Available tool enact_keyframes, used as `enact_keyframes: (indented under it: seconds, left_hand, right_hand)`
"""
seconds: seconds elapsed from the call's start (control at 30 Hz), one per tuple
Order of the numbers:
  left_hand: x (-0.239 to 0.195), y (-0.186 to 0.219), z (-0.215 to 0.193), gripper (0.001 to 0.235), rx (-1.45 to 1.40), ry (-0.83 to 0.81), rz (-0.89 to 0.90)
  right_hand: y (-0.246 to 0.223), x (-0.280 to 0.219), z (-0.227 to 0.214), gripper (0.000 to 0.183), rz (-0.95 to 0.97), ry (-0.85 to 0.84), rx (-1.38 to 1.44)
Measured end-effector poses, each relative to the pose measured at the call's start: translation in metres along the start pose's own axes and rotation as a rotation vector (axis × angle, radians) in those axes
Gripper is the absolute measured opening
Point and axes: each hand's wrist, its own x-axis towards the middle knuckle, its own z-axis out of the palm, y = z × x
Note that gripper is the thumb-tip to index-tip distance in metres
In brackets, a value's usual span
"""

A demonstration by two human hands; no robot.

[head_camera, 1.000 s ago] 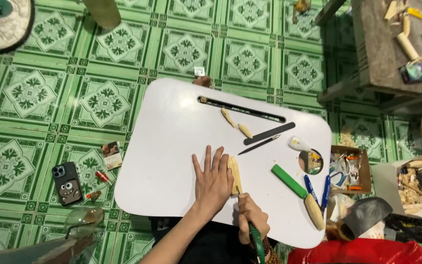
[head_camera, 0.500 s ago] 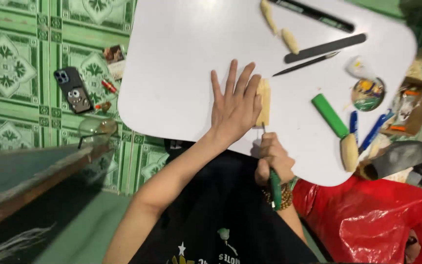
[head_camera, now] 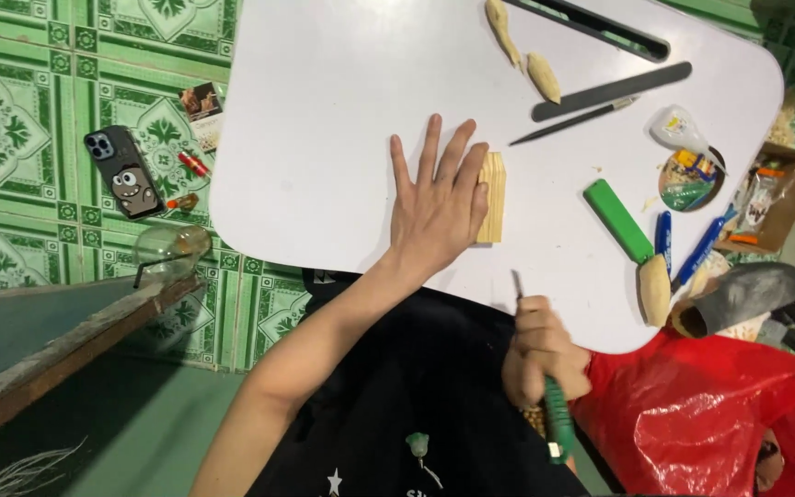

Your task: The person carves a small rectangular wooden block using a green utility knife on a white table. They repeatedly hold the block, make precise cuts along its edges, and rotate it to shape different sides. Wood shavings accumulate on the table as the block is gradually refined.

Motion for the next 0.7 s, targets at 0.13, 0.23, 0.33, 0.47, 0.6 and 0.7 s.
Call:
enact_keyframes:
  seconds: [0.13, 0.23, 0.33, 0.47, 0.6, 0.7]
  left_hand:
    - [0.003, -0.001, -0.006, 0.051, -0.058, 0.013, 0.024]
    - [-0.001, -0.007, -0.012, 0.053, -0.149, 0.0, 0.022]
    - [-0.014, -0.018, -0.017, 0.05, -0.28, 0.012, 0.027]
    - [-0.019, -0.025, -0.038, 0.072, -0.263, -0.14, 0.222]
    - [-0.011, -0.019, -0.057, 0.102, 0.172, -0.292, 0.404]
    - [-0.005, -0.022, -0.048, 0.098, 0.152, -0.254, 0.455]
  right_hand:
    - [0.014, -0.001, -0.032, 0.046, 0.048, 0.08, -0.022]
    - [0.026, 0.007, -0.047, 0.052, 0.057, 0.041, -0.221]
    - [0.027, -0.009, -0.077, 0.075, 0.173, -0.001, -0.347]
    - [0.017, -0.005, -0.073, 0.09, 0.544, 0.057, -0.391]
    - [0.003, -0.005, -0.061, 0.062, 0.539, 0.03, -0.35]
    - [-0.009, -0.013, -0.061, 0.051, 0.606, 0.0, -0.333]
